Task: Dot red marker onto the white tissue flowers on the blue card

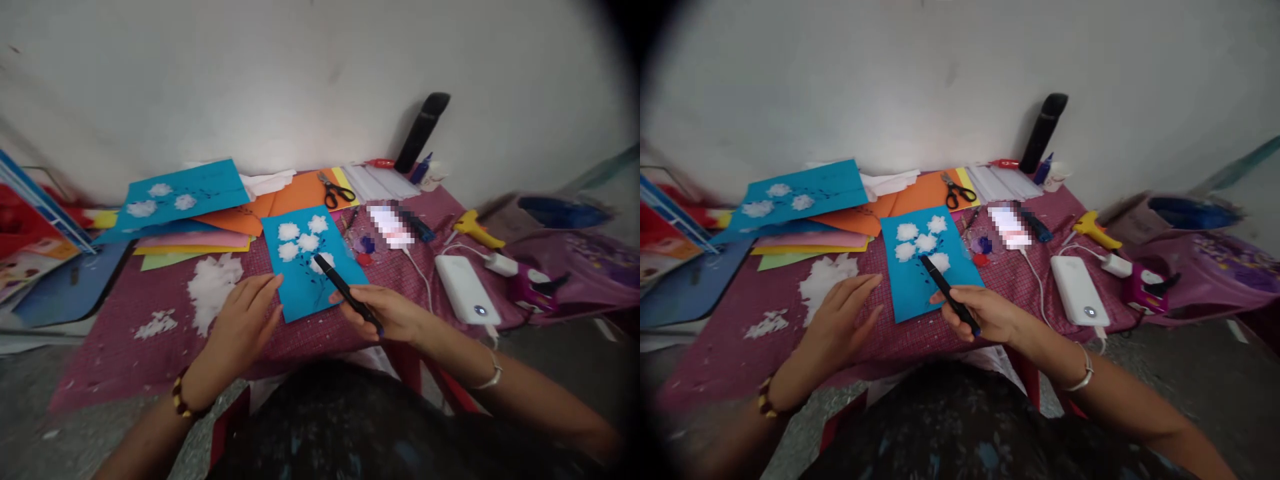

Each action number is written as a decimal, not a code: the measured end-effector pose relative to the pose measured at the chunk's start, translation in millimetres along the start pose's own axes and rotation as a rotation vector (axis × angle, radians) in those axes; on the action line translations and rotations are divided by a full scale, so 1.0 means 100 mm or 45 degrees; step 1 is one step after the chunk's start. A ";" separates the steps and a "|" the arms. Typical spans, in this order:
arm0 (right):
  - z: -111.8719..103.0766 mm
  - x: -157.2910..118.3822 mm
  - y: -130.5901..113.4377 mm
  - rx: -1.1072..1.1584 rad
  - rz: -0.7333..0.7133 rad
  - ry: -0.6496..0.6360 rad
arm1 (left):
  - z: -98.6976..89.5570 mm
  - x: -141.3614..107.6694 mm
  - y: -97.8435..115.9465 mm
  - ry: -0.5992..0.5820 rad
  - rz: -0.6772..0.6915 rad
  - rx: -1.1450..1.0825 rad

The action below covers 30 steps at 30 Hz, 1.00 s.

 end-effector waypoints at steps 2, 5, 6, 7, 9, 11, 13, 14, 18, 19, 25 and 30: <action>-0.02 0.01 0.00 -0.006 0.018 -0.022 | 0.02 0.06 0.02 -0.031 0.003 -0.009; -0.03 0.01 0.03 -0.053 0.036 -0.002 | 0.03 0.21 0.08 -0.074 0.042 0.013; -0.03 0.01 0.05 -0.087 0.044 -0.005 | 0.03 0.27 0.10 -0.093 0.070 0.033; -0.03 0.00 0.06 -0.134 0.053 -0.018 | 0.03 0.32 0.13 -0.113 0.110 0.060; -0.04 -0.04 0.08 -0.261 0.091 -0.073 | 0.04 0.39 0.19 -0.158 0.239 0.120; -0.03 -0.09 0.09 -0.422 0.158 -0.142 | 0.06 0.38 0.26 -0.257 0.396 0.164; 0.00 -0.15 0.08 -0.613 0.239 -0.209 | 0.08 0.31 0.34 -0.414 0.539 0.169; 0.03 -0.18 0.06 -0.720 0.280 -0.254 | 0.08 0.25 0.39 -0.495 0.588 0.157; 0.28 -0.23 0.00 -1.288 0.258 -0.488 | -0.07 0.12 0.60 -0.590 0.643 0.153; 0.36 -0.23 -0.02 -1.422 0.209 -0.517 | -0.11 0.12 0.65 -0.600 0.652 0.180; 0.67 -0.28 -0.15 -1.732 0.143 -0.437 | -0.13 0.07 0.72 -0.621 0.676 0.230; 0.78 -0.33 -0.23 -1.905 0.183 -0.349 | -0.13 -0.01 0.76 -0.543 0.575 0.162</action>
Point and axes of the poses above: each hand's wrist, its own x-axis towards the middle knuckle, its own z-axis out of the palm, y = z × x, the point moved 2 cm from there along x, towards the middle knuckle, and after that the axes turned 1 degree about -y, right-handed, at the moved point
